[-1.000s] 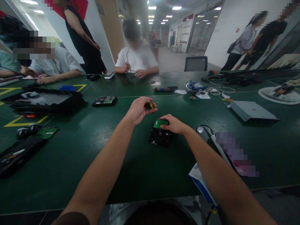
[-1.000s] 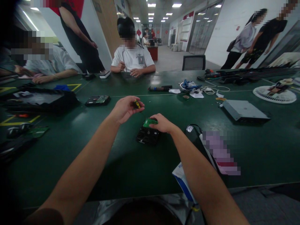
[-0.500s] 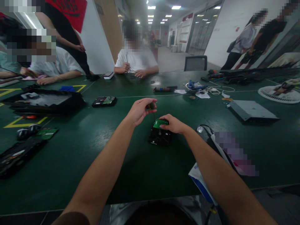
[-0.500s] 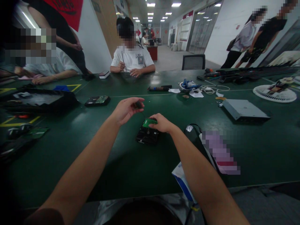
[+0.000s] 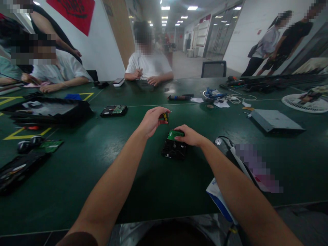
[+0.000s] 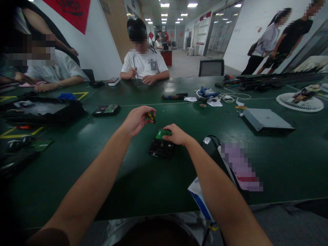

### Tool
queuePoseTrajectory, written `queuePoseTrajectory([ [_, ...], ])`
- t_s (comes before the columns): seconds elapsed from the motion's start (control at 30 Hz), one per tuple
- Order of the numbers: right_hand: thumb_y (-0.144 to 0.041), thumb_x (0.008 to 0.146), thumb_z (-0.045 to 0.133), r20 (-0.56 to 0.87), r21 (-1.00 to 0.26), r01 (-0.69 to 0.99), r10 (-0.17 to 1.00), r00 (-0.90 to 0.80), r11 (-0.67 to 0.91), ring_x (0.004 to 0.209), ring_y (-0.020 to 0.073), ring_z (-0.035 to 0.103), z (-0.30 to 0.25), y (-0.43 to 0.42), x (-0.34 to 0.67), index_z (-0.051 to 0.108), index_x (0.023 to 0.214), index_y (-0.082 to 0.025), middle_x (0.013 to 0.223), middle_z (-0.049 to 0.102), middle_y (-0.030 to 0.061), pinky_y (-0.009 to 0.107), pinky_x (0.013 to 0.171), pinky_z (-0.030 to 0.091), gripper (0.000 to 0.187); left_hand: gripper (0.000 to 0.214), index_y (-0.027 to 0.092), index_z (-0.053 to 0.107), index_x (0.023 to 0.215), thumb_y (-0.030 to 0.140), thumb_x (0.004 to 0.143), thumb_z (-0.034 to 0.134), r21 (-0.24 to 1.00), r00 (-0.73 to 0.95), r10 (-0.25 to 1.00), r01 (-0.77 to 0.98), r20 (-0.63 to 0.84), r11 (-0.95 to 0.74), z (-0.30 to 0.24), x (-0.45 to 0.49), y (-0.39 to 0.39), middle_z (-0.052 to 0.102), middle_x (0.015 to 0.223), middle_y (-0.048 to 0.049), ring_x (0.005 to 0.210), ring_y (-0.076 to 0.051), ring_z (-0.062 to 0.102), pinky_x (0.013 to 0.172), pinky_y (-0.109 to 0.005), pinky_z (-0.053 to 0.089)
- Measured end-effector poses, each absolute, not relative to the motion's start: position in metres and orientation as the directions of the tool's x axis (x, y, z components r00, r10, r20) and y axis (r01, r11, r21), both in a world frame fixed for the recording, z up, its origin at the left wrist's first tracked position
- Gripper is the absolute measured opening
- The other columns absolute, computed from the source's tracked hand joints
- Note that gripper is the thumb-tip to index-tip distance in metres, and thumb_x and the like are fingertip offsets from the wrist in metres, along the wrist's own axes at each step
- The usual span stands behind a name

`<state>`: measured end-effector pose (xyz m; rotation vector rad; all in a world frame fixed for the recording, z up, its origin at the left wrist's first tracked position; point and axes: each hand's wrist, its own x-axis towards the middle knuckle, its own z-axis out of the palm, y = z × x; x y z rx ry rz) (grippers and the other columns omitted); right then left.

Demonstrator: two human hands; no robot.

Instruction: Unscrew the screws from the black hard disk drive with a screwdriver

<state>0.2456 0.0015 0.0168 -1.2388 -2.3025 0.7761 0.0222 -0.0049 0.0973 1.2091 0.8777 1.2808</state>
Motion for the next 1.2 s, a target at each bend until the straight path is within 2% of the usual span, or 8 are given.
queuePoseTrajectory([
  [0.2,-0.035,0.085,0.077,0.082,-0.657,0.618,0.856,-0.511,0.431,0.116,0.0288,0.062,0.0168,0.0017,0.2461,0.069,0.130,-0.024,0.124,0.064,0.0108,0.047,0.106,0.047,0.047,0.017,0.014,0.073,0.086,0.030,0.080,0.069,0.966,0.105,0.988,-0.245,0.115,-0.086,0.0970,0.0219,-0.0046,0.068,0.088,-0.0092,0.082,-0.019,0.064,0.063,-0.029,0.057],
  [0.37,-0.034,0.085,0.077,0.108,-0.642,0.610,0.843,-0.527,0.464,0.116,0.0290,0.061,0.0150,0.0027,0.2461,0.069,0.129,-0.023,0.122,0.066,0.0107,0.046,0.106,0.047,0.046,0.017,0.015,0.067,0.093,0.028,0.082,0.068,0.933,0.171,0.982,-0.359,0.082,-0.015,0.0971,0.0252,-0.0073,0.071,0.087,-0.0084,0.086,-0.022,0.070,0.074,-0.037,0.062],
  [0.5,-0.034,0.085,0.077,0.119,-0.638,0.608,0.840,-0.529,0.472,0.116,0.0286,0.061,0.0139,0.0031,0.2457,0.069,0.129,-0.021,0.121,0.066,0.0114,0.045,0.107,0.047,0.047,0.015,0.013,0.067,0.089,0.026,0.083,0.066,0.932,0.189,0.978,-0.362,0.084,-0.010,0.0962,0.0255,-0.0071,0.074,0.092,-0.0114,0.091,-0.022,0.071,0.079,-0.037,0.062],
  [0.73,-0.033,0.084,0.078,0.124,-0.647,0.598,0.840,-0.529,0.473,0.115,0.0297,0.062,0.0154,0.0017,0.2457,0.070,0.129,-0.021,0.121,0.066,0.0119,0.046,0.105,0.048,0.047,0.021,0.014,0.072,0.089,0.034,0.084,0.072,0.941,0.212,0.970,-0.334,0.122,-0.046,0.0916,0.0233,-0.0030,0.069,0.094,-0.0093,0.087,-0.019,0.066,0.074,-0.032,0.060],
  [0.9,-0.035,0.085,0.077,0.103,-0.649,0.612,0.850,-0.517,0.451,0.113,0.0280,0.062,0.0135,0.0030,0.2463,0.068,0.131,-0.023,0.123,0.064,0.0108,0.046,0.104,0.048,0.048,0.023,0.015,0.077,0.089,0.036,0.082,0.073,0.967,0.169,0.977,-0.239,0.132,-0.090,0.0926,0.0219,-0.0040,0.067,0.094,-0.0090,0.086,-0.017,0.061,0.065,-0.025,0.055],
  [1.0,-0.034,0.085,0.078,0.087,-0.650,0.619,0.853,-0.515,0.441,0.114,0.0275,0.062,0.0133,0.0036,0.2464,0.068,0.130,-0.024,0.123,0.063,0.0105,0.046,0.105,0.048,0.048,0.025,0.015,0.077,0.093,0.037,0.081,0.073,0.973,0.163,0.979,-0.215,0.120,-0.083,0.0931,0.0204,-0.0038,0.068,0.094,-0.0086,0.086,-0.018,0.062,0.064,-0.027,0.056],
  [1.2,-0.033,0.086,0.077,0.093,-0.640,0.623,0.850,-0.519,0.450,0.114,0.0269,0.062,0.0150,0.0023,0.2456,0.068,0.131,-0.022,0.123,0.063,0.0109,0.046,0.106,0.048,0.048,0.020,0.014,0.069,0.093,0.031,0.083,0.069,0.952,0.185,0.980,-0.305,0.078,-0.018,0.0915,0.0246,-0.0043,0.072,0.091,-0.0103,0.088,-0.022,0.069,0.068,-0.033,0.059],
])
